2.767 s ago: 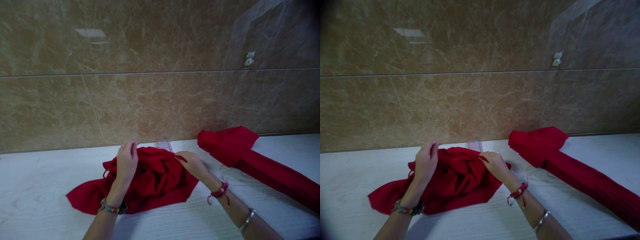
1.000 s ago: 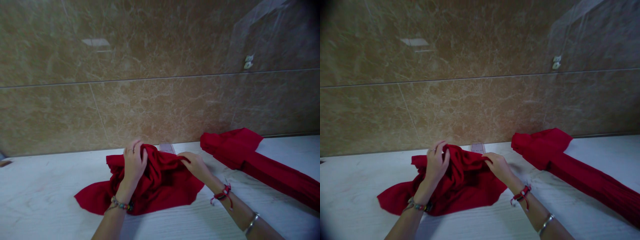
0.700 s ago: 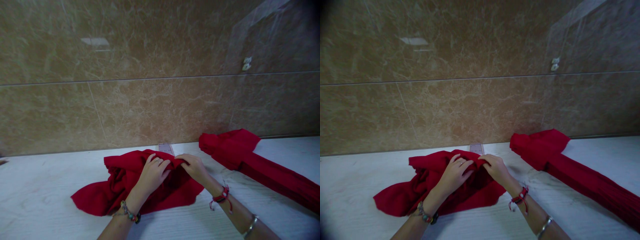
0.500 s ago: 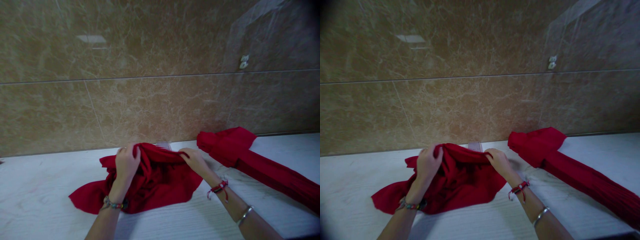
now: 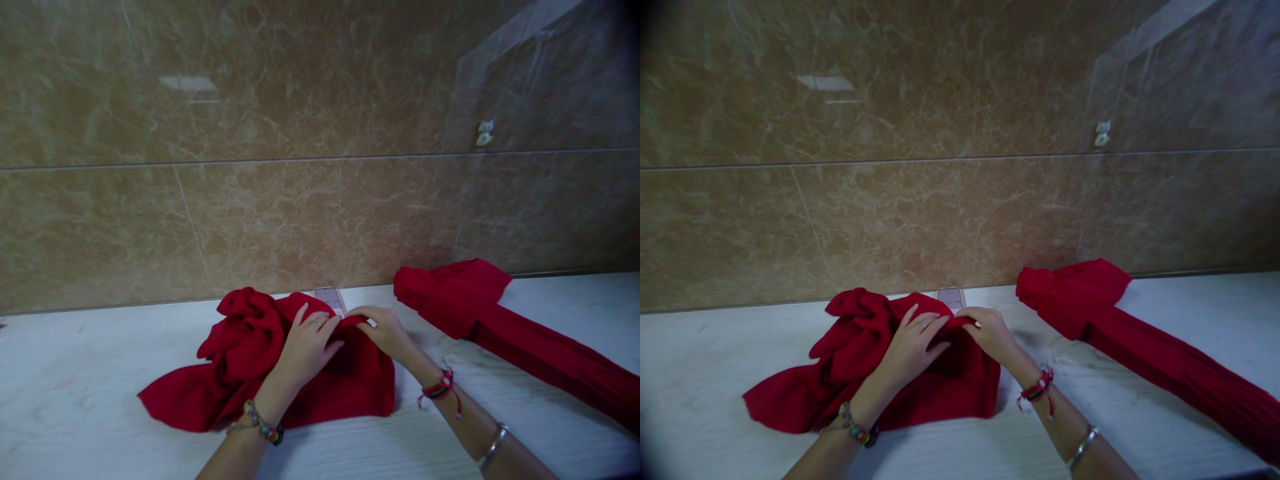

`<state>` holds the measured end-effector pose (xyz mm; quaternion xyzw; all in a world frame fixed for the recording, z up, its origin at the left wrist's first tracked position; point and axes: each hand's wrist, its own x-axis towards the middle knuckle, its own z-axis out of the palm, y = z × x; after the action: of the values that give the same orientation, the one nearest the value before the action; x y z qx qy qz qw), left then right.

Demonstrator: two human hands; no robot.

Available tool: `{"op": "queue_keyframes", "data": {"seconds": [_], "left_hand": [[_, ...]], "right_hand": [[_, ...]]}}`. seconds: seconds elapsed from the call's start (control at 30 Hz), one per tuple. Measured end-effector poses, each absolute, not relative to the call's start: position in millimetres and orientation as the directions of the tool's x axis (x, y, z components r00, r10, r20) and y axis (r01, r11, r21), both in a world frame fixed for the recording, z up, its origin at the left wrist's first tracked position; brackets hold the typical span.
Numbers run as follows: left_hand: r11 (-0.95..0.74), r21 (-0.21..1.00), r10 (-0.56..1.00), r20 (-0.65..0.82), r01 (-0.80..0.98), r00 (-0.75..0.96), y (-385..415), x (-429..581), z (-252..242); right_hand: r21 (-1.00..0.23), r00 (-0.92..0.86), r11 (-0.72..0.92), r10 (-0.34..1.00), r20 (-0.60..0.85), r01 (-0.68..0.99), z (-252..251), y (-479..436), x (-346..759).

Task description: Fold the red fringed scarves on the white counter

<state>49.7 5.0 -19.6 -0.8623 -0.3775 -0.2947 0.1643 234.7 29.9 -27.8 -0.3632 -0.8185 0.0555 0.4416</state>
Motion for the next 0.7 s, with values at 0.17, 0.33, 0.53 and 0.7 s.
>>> {"op": "queue_keyframes", "data": {"seconds": [0.17,0.33,0.53,0.7], "left_hand": [[-0.592,0.101,0.559,0.766,0.8,0.317,11.9,34.4,-18.1],[-0.497,0.325,0.576,0.817,0.804,0.025,14.7,13.0,1.0],[-0.512,0.288,0.666,0.729,0.81,0.162,15.1,24.7,-8.9],[-0.508,0.216,0.601,0.782,0.834,0.164,10.9,27.1,-7.0]], "right_hand": [[-0.325,-0.352,0.705,0.633,0.69,0.63,-32.1,39.1,244.9],[-0.313,-0.323,0.64,0.677,0.661,0.702,-37.3,49.5,253.2],[-0.489,-0.254,0.644,0.721,0.644,0.588,-39.0,36.9,230.4],[-0.515,-0.207,0.487,0.836,0.508,0.705,-54.3,39.8,224.1]]}}
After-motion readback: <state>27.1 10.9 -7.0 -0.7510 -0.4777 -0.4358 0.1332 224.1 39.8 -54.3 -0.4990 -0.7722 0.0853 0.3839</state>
